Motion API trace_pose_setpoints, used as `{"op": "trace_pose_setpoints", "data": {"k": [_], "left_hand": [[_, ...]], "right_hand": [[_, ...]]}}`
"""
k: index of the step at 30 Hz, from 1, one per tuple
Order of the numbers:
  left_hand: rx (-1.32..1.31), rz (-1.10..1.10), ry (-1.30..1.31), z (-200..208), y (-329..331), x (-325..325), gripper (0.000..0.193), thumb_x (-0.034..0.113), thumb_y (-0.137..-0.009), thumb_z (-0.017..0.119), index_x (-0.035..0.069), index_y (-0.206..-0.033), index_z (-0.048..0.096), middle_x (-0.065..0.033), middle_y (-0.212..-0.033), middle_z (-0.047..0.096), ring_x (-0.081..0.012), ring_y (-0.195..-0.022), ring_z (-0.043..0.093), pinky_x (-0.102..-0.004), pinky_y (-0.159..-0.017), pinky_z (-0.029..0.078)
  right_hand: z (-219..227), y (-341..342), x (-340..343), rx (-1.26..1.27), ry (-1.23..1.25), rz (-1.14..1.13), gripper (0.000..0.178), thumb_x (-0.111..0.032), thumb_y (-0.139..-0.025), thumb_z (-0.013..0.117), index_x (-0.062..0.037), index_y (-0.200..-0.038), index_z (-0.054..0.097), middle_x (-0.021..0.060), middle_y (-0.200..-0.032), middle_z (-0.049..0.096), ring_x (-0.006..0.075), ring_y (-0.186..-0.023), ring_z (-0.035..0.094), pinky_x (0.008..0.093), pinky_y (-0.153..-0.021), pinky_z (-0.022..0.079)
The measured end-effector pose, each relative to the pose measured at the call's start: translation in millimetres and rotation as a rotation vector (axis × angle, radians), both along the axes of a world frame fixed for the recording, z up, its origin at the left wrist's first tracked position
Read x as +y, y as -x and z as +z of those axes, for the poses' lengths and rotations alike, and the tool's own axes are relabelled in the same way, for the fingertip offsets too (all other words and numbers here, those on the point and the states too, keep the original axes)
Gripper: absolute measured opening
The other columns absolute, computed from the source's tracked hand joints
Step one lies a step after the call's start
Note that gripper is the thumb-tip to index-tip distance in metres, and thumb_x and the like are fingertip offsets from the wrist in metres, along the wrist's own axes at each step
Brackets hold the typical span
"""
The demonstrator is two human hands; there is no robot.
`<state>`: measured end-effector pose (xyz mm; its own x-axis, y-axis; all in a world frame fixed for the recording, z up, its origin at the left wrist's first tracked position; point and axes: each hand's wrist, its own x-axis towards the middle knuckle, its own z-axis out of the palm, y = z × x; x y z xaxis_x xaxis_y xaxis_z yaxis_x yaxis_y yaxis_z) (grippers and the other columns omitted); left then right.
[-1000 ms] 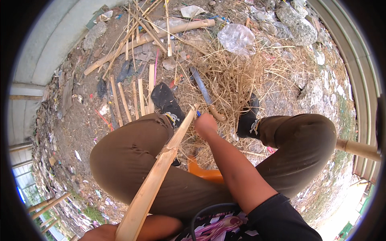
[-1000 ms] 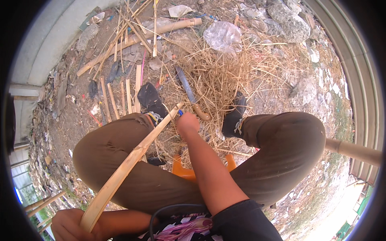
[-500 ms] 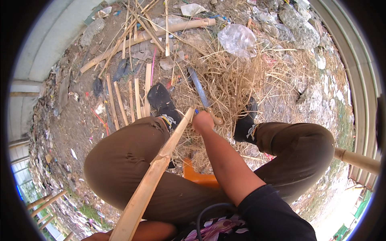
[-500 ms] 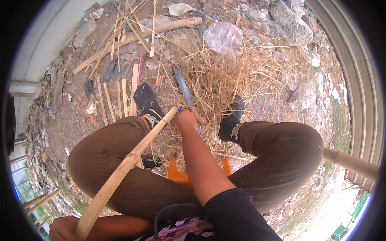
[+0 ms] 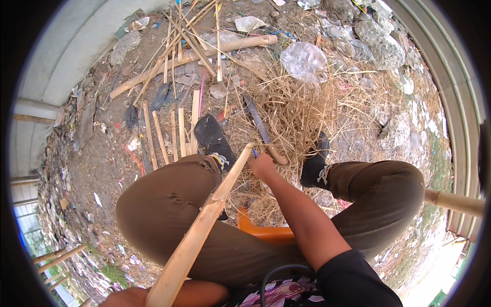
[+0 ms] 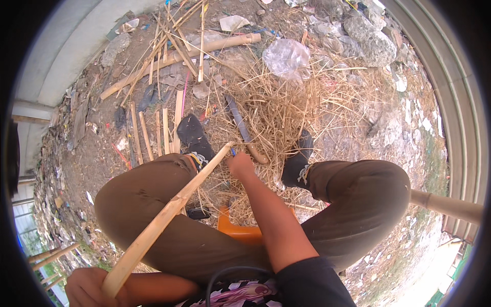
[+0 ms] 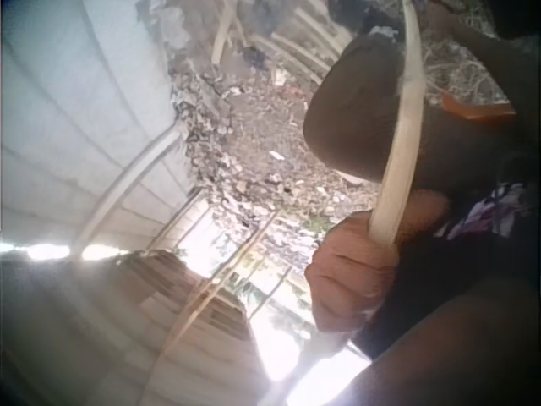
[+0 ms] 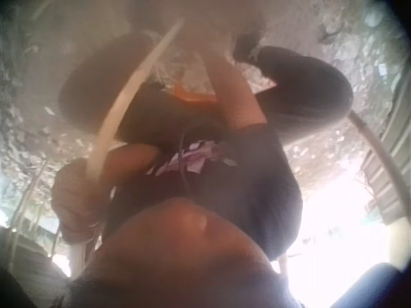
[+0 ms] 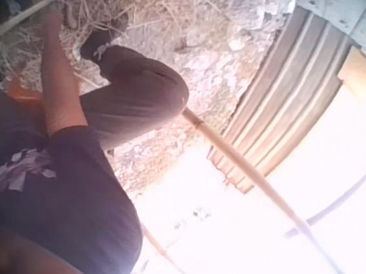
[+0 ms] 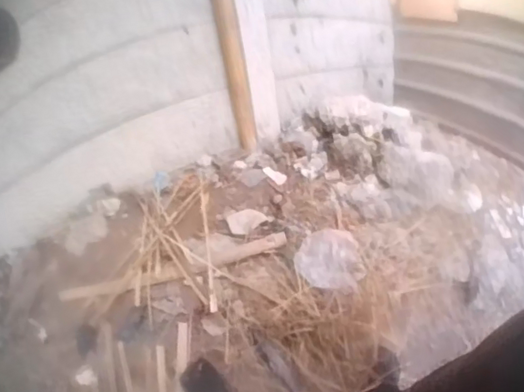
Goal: The person sits cross-legged and uses a blue utility knife to sharpen a thin wooden stick. They hold the stick with their left hand and carefully shave the wood with the knife in their right hand. The person occasionally switches to a larger bamboo pole, using a machete to split and shape it before returning to the smaller stick.
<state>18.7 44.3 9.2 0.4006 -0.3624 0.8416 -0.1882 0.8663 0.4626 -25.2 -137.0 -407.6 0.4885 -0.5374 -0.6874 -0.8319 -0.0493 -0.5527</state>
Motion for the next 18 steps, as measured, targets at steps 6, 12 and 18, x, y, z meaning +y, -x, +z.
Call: {"op": "trace_pose_setpoints", "data": {"k": [6, 12, 18], "left_hand": [[0.096, 0.263, 0.062, -7, -1, 11, 0.044, 0.042, -0.09, 0.064, 0.019, -0.059, 0.044, 0.0093, -0.045, 0.042, -0.0005, -0.035, 0.04, -0.0147, -0.036, 0.032], [0.089, 0.172, 0.041, 3, -4, 29, 0.056, 0.044, -0.092, 0.061, 0.016, -0.049, 0.039, 0.0059, -0.037, 0.039, -0.003, -0.027, 0.036, -0.0167, -0.028, 0.035], [-0.097, -0.294, 0.001, -1, -15, 35, 0.058, 0.04, -0.09, 0.065, 0.015, -0.043, 0.04, 0.0053, -0.036, 0.039, -0.0053, -0.027, 0.039, -0.0188, -0.03, 0.04]], "right_hand": [[60, 36, 40, -0.149, 0.159, 0.009, 0.04, -0.028, -0.087, 0.057, 0.0101, -0.075, 0.063, 0.0306, -0.069, 0.062, 0.0454, -0.069, 0.064, 0.0493, -0.067, 0.05], [164, 31, 74, -0.296, 0.112, 0.098, 0.037, -0.026, -0.088, 0.054, 0.0053, -0.073, 0.065, 0.029, -0.067, 0.061, 0.0456, -0.069, 0.064, 0.0504, -0.068, 0.051], [185, 53, 78, -0.223, 0.167, 0.236, 0.04, -0.029, -0.09, 0.053, 0.0051, -0.071, 0.064, 0.0281, -0.065, 0.06, 0.045, -0.066, 0.063, 0.0501, -0.066, 0.05]]}}
